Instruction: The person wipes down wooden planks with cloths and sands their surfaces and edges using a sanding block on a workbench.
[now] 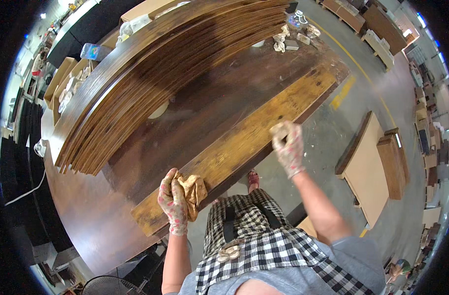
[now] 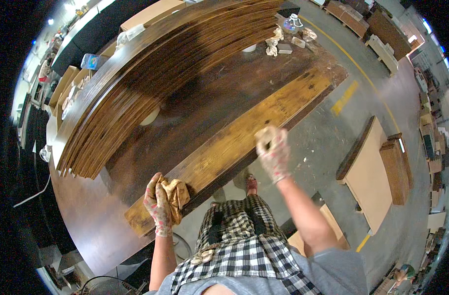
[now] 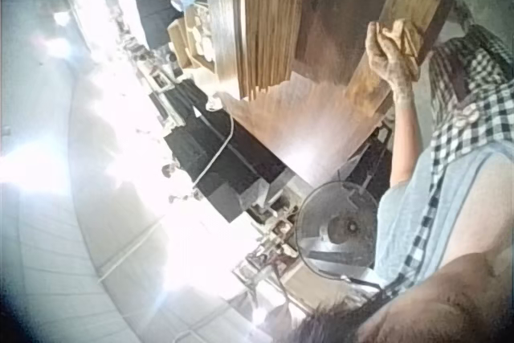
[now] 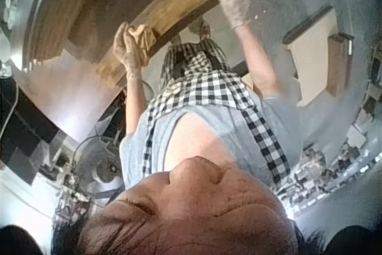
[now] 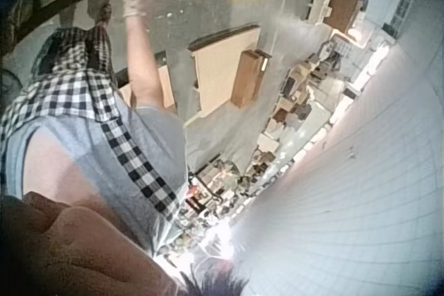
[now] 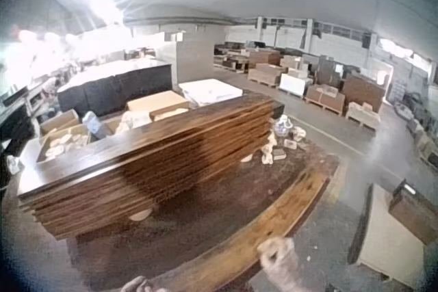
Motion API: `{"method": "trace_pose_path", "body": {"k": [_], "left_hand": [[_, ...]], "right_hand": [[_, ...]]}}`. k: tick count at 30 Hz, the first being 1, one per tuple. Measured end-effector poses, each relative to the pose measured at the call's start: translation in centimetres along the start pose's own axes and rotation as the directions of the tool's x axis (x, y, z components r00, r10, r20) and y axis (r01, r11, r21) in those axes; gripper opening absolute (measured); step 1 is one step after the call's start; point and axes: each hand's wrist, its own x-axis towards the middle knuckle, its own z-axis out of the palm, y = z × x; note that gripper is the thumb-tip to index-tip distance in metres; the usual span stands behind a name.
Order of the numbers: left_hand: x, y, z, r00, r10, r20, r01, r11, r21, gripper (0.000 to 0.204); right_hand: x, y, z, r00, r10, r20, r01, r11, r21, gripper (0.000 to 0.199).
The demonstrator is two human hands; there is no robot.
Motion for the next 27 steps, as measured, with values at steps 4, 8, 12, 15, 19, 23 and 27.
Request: {"method": "trace_pose_path", "body": {"k": [4, 8, 12, 15, 19, 23, 27], "left_hand": [[1.1, -1.1, 1.8, 0.980, 0.185, 0.080, -0.199, 0.948, 0.249, 0.025], [0.9, -0.2, 2.9, 0.968, 0.225, 0.112, -0.251, 0.873, 0.419, 0.024], [1.1, -0.5, 2.8, 0.961, 0.251, 0.119, -0.276, 0.824, 0.494, 0.024], [1.0, -0.4, 2.8, 0.967, 0.232, 0.107, -0.253, 0.816, 0.519, 0.025], [1.3, 0.1, 4.4, 0.993, 0.105, 0.058, -0.118, 0.942, 0.315, 0.026], [2.9, 0.9, 7.9, 0.946, 0.275, 0.173, -0.322, 0.860, 0.395, 0.024], [3.5, 1.7, 12.1, 0.857, 0.358, 0.371, -0.514, 0.529, 0.676, 0.025]], "right_hand": [[-6.2, -7.2, 1.7, 0.868, -0.444, 0.221, 0.315, 0.838, 0.446, 0.023], [-7.6, -8.8, 1.2, 0.854, -0.447, 0.267, 0.245, 0.797, 0.551, 0.051], [-4.5, -6.9, 1.3, 0.885, -0.345, 0.312, 0.193, 0.882, 0.429, 0.041], [-1.2, -2.9, -0.4, 0.903, -0.345, 0.257, 0.282, 0.926, 0.253, 0.014], [5.1, 5.7, -4.1, 0.996, 0.087, 0.006, -0.088, 0.995, 0.055, 0.005], [4.5, 0.8, -3.2, 0.943, -0.246, 0.224, 0.192, 0.952, 0.236, 0.003], [1.2, 0.2, -0.9, 0.940, -0.297, 0.168, 0.239, 0.924, 0.299, 0.005]]}}
